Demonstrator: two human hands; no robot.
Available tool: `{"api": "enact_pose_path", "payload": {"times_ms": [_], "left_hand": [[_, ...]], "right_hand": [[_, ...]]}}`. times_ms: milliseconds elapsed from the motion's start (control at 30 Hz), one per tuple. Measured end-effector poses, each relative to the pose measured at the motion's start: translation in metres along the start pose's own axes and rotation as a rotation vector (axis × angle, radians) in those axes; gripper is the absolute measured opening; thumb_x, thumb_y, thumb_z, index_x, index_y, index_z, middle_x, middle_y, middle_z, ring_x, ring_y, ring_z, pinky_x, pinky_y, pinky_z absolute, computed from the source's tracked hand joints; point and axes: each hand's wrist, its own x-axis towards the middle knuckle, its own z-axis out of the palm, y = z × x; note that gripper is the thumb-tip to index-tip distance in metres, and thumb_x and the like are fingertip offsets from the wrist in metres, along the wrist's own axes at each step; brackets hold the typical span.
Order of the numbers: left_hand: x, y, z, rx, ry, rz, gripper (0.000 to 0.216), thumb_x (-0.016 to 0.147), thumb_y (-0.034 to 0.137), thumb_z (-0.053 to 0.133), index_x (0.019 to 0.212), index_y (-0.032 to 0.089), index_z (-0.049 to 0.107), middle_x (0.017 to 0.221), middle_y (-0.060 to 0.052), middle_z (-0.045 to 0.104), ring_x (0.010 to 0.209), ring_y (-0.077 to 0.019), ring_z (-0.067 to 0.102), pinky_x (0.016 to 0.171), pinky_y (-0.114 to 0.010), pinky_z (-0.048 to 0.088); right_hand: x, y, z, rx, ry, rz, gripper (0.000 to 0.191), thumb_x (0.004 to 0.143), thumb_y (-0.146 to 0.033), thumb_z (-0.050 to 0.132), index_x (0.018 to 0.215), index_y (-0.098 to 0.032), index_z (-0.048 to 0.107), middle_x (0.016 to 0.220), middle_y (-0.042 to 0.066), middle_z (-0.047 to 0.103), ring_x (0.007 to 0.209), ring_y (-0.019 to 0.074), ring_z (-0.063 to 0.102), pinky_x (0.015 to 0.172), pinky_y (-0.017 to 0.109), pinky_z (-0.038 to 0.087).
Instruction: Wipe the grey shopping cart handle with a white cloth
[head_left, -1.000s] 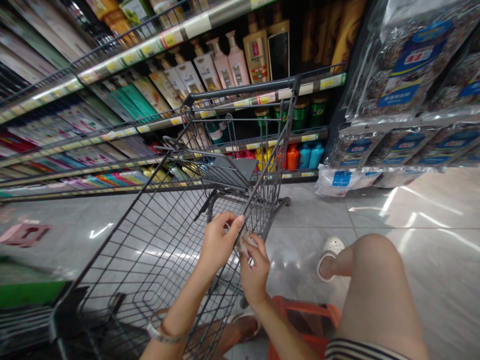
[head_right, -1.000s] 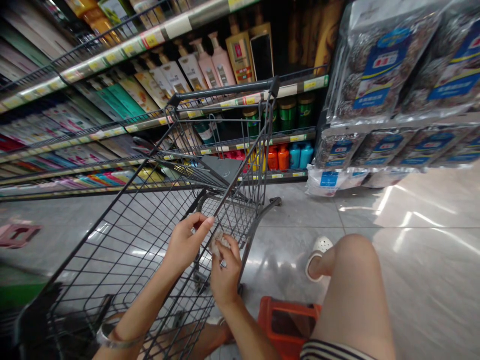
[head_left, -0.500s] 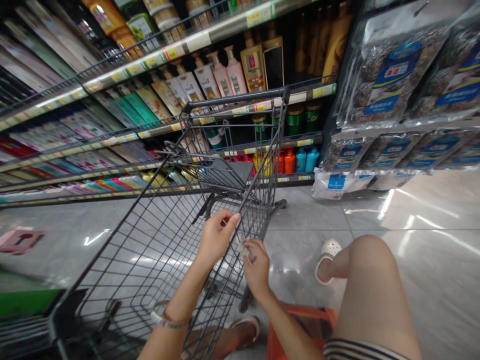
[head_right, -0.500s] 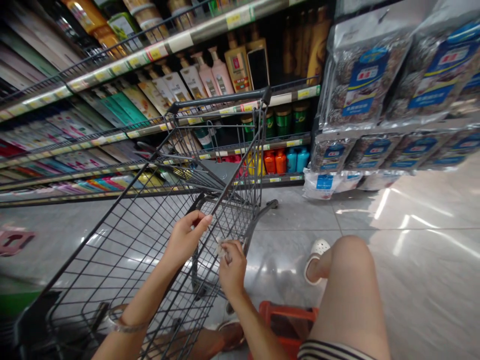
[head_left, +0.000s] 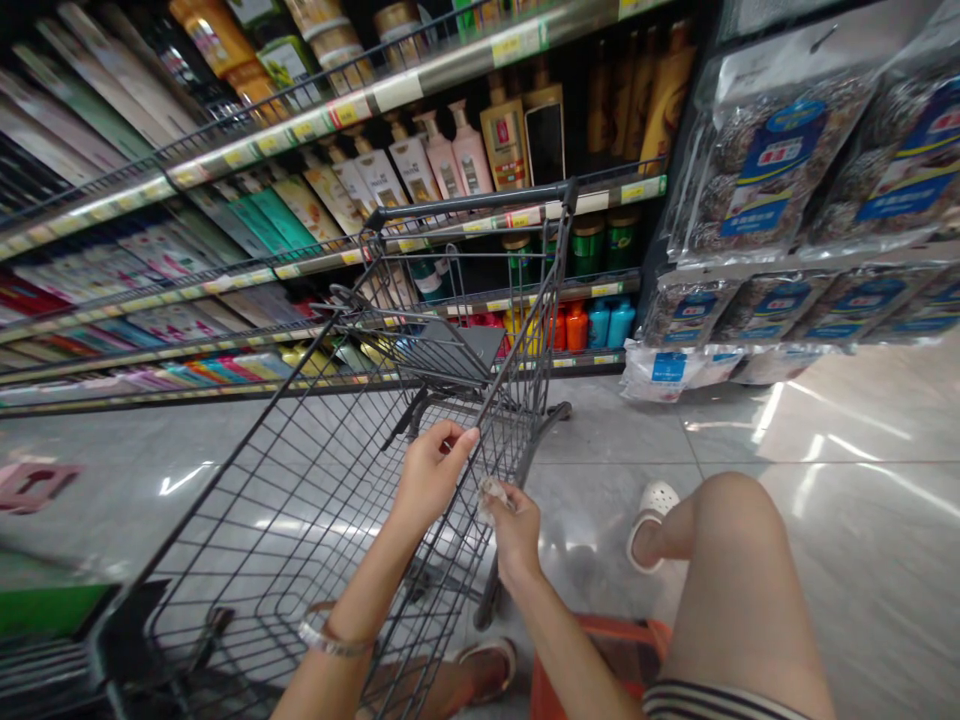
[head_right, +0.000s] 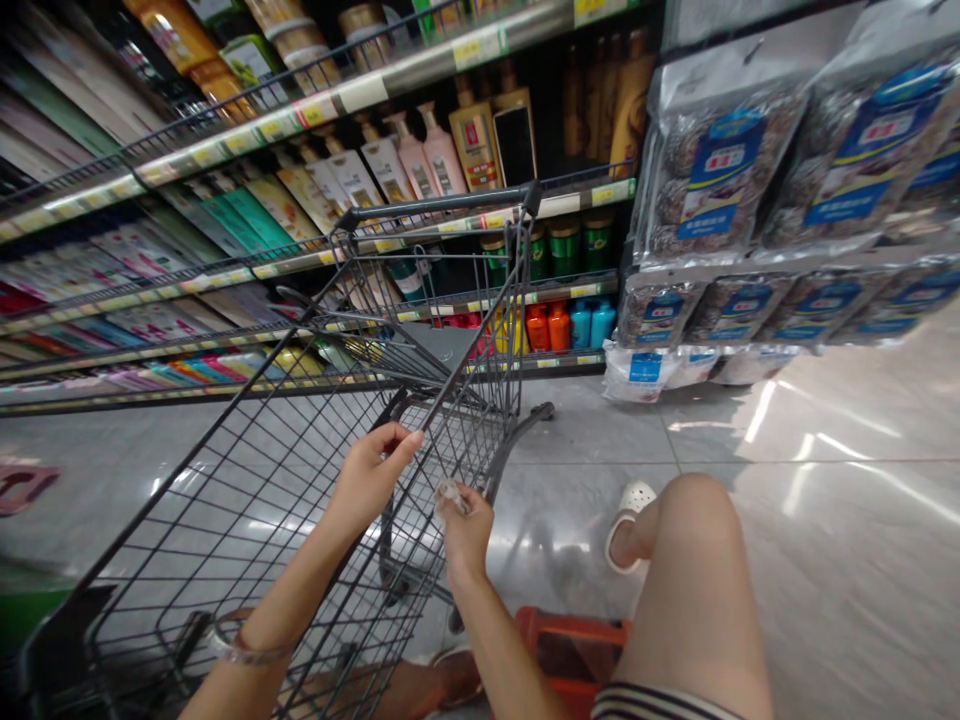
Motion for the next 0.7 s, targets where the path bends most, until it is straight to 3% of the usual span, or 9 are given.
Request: {"api": "enact_pose_path", "payload": {"times_ms": [267, 400, 500, 600, 700], "left_hand": [[0.0, 0.001, 0.0, -0.012, 0.0, -0.015, 0.029, 0.075, 0.043, 0.051, 0.058, 0.019, 0.05, 0.054, 0.005, 0.042, 0.056, -0.0104, 0.039, 0.055, -0.023, 0.033], [-0.001, 0.004, -0.001, -0.032, -0.01, -0.032, 0.029, 0.074, 0.044, 0.052, 0.059, 0.019, 0.051, 0.053, 0.005, 0.044, 0.055, -0.0104, 0.039, 0.054, -0.023, 0.032], [-0.001, 0.006, -0.001, -0.047, -0.011, -0.039, 0.029, 0.073, 0.044, 0.052, 0.059, 0.019, 0.052, 0.054, 0.005, 0.044, 0.055, -0.0105, 0.04, 0.053, -0.023, 0.032], [-0.001, 0.005, 0.0, -0.058, -0.014, -0.036, 0.029, 0.073, 0.044, 0.052, 0.059, 0.019, 0.052, 0.054, 0.004, 0.046, 0.056, -0.0109, 0.042, 0.054, -0.023, 0.034], [0.0, 0.003, 0.0, -0.062, -0.02, -0.035, 0.029, 0.074, 0.043, 0.052, 0.059, 0.019, 0.053, 0.055, 0.004, 0.048, 0.056, -0.011, 0.043, 0.055, -0.023, 0.035]], "right_hand": [[-0.013, -0.023, 0.02, -0.04, -0.044, -0.087, 0.025, 0.058, -0.026, 0.067, 0.08, -0.013, 0.069, 0.068, 0.001, 0.067, 0.066, 0.0154, 0.058, 0.064, 0.025, 0.045], [-0.022, -0.045, 0.031, 0.054, -0.096, -0.073, 0.025, 0.061, -0.027, 0.068, 0.083, -0.014, 0.067, 0.073, 0.002, 0.068, 0.068, 0.0152, 0.059, 0.065, 0.026, 0.046], [-0.028, -0.062, 0.033, 0.169, -0.183, -0.05, 0.02, 0.063, -0.028, 0.068, 0.078, -0.015, 0.065, 0.074, 0.002, 0.067, 0.07, 0.0147, 0.06, 0.067, 0.025, 0.047], [-0.032, -0.073, 0.03, 0.256, -0.312, -0.052, 0.025, 0.075, -0.039, 0.058, 0.08, -0.016, 0.065, 0.081, 0.005, 0.068, 0.076, 0.0163, 0.062, 0.069, 0.027, 0.049], [-0.035, -0.073, 0.025, 0.14, -0.356, -0.124, 0.029, 0.079, -0.039, 0.054, 0.093, -0.016, 0.065, 0.087, 0.006, 0.068, 0.082, 0.0176, 0.063, 0.073, 0.029, 0.049]]}}
